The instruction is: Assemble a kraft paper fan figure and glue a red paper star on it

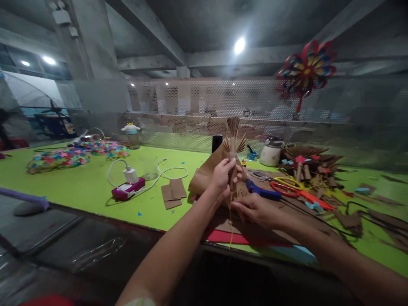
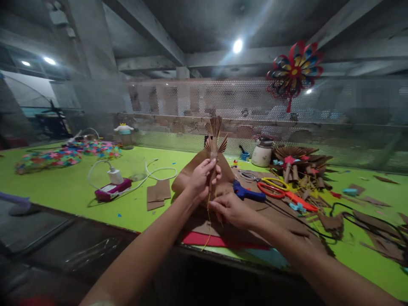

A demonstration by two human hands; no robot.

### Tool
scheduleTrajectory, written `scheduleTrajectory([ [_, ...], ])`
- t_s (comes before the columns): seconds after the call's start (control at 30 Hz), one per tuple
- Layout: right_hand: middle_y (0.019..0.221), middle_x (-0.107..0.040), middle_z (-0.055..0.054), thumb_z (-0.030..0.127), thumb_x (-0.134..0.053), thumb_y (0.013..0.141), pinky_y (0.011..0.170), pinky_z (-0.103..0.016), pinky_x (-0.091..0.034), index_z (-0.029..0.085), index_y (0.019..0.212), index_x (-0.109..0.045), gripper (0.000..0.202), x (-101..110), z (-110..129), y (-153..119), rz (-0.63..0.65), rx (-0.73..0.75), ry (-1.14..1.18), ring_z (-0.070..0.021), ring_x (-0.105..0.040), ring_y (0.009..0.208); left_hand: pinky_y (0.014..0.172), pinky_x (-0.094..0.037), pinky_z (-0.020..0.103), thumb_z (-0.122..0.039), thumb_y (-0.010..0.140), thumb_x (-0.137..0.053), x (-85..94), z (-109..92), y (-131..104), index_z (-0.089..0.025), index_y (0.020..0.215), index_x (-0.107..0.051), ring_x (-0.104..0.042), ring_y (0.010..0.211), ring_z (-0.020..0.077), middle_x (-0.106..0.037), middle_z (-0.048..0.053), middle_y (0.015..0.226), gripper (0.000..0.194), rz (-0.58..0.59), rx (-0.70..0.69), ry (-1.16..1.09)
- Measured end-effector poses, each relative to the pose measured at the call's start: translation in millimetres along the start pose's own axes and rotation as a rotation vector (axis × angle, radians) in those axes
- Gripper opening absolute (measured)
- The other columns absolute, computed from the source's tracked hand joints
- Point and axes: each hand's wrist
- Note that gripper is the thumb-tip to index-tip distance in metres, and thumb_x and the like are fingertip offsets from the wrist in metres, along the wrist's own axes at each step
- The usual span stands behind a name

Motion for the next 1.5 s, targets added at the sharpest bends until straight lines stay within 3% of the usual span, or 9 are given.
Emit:
scheduleTrajectory([
  [0.23,0.051,-0.047,0.001,0.032,-0.036,0.087,0.045,-0.022,-0.021,0.014,0.061,-0.057,0.038,-3.6,15.9,-26.2,0.02,0.072,-0.516,-0.0062,-0.03,0.044,0.033,-0.025,0.015,-0.032,0.073,-0.056,1.0,-2.1,-2.2,-0.012,0.079,-0.05,-0.046,0.039,0.0054,-0.059,0.003,0.059,0.022,0.015,0.023,0.047],
  [0.37,0.05,-0.05,0.0,0.037,-0.049,0.08,0.045,-0.023,-0.021,0.015,0.057,-0.06,0.034,21.0,25.4,-39.9,0.038,0.175,-0.549,-0.0068,-0.032,0.044,0.032,-0.023,0.014,-0.033,0.073,-0.057,2.0,-5.3,-2.2,-0.013,0.083,-0.05,-0.045,0.038,0.0052,-0.057,0.001,0.057,0.024,0.019,0.034,0.051],
  [0.43,0.054,-0.052,0.0,0.037,-0.05,0.08,0.047,-0.022,-0.027,0.016,0.06,-0.062,0.031,44.2,28.3,-39.1,-0.088,0.196,-0.41,-0.0082,-0.039,0.048,0.032,-0.024,0.014,-0.035,0.073,-0.056,2.0,-5.4,-2.2,-0.013,0.085,-0.051,-0.044,0.038,0.0051,-0.056,0.0,0.057,0.025,0.053,0.05,0.048],
  [0.57,0.067,-0.057,-0.002,0.039,-0.056,0.075,0.056,-0.024,-0.038,0.016,0.071,-0.062,0.024,86.0,21.1,-13.8,-0.669,0.119,0.084,-0.0113,-0.048,0.06,0.032,-0.025,0.015,-0.042,0.075,-0.052,-0.5,-2.3,-3.5,-0.012,0.087,-0.053,-0.044,0.038,0.0062,-0.056,0.001,0.056,0.032,0.097,0.121,0.048],
  [0.63,0.072,-0.058,-0.002,0.039,-0.063,0.069,0.057,-0.024,-0.041,0.016,0.079,-0.06,0.026,94.0,13.5,3.7,-0.734,0.098,0.432,-0.0119,-0.052,0.064,0.031,-0.025,0.015,-0.043,0.075,-0.051,-2.2,-0.3,-4.6,-0.013,0.088,-0.052,-0.044,0.037,0.0064,-0.055,0.001,0.056,0.033,0.12,0.14,0.076],
  [0.73,0.08,-0.06,-0.002,0.036,-0.068,0.064,0.061,-0.024,-0.043,0.018,0.088,-0.057,0.031,91.5,3.8,22.3,-0.652,0.133,0.76,-0.0124,-0.056,0.072,0.03,-0.023,0.014,-0.044,0.076,-0.05,-4.2,2.1,-6.3,-0.014,0.088,-0.051,-0.042,0.035,0.0057,-0.056,0.0,0.055,0.032,0.171,0.148,0.126],
  [0.93,0.08,-0.06,0.0,0.026,-0.07,0.063,0.064,-0.024,-0.044,0.017,0.079,-0.058,0.022,80.2,-8.0,25.9,-0.619,0.254,0.891,-0.0104,-0.056,0.071,0.031,-0.023,0.014,-0.042,0.08,-0.046,-5.3,5.9,-8.6,-0.014,0.089,-0.051,-0.043,0.036,0.0055,-0.057,0.002,0.059,0.03,0.313,0.223,0.119],
  [1.23,0.074,-0.059,0.001,0.023,-0.069,0.063,0.063,-0.029,-0.047,0.021,0.09,-0.056,0.031,69.4,-7.8,18.7,-0.759,0.329,0.783,-0.0124,-0.057,0.065,0.032,-0.022,0.015,-0.041,0.081,-0.044,-8.1,8.1,-9.3,-0.016,0.085,-0.047,-0.045,0.037,0.006,-0.057,0.002,0.059,0.026,0.313,0.192,0.093],
  [1.5,0.08,-0.064,-0.004,0.029,-0.066,0.067,0.072,-0.032,-0.048,0.017,0.078,-0.066,0.016,51.6,-3.2,17.4,-0.852,0.311,0.539,-0.0159,-0.058,0.073,0.034,-0.029,0.014,-0.045,0.078,-0.049,-11.3,8.3,-11.1,-0.017,0.082,-0.043,-0.047,0.038,0.0065,-0.057,0.0,0.057,0.029,0.193,0.098,0.098],
])
Point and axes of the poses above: each hand's wrist, its own y-axis towards the middle knuckle, its own x-axis out of the back of the hand, z = x × y
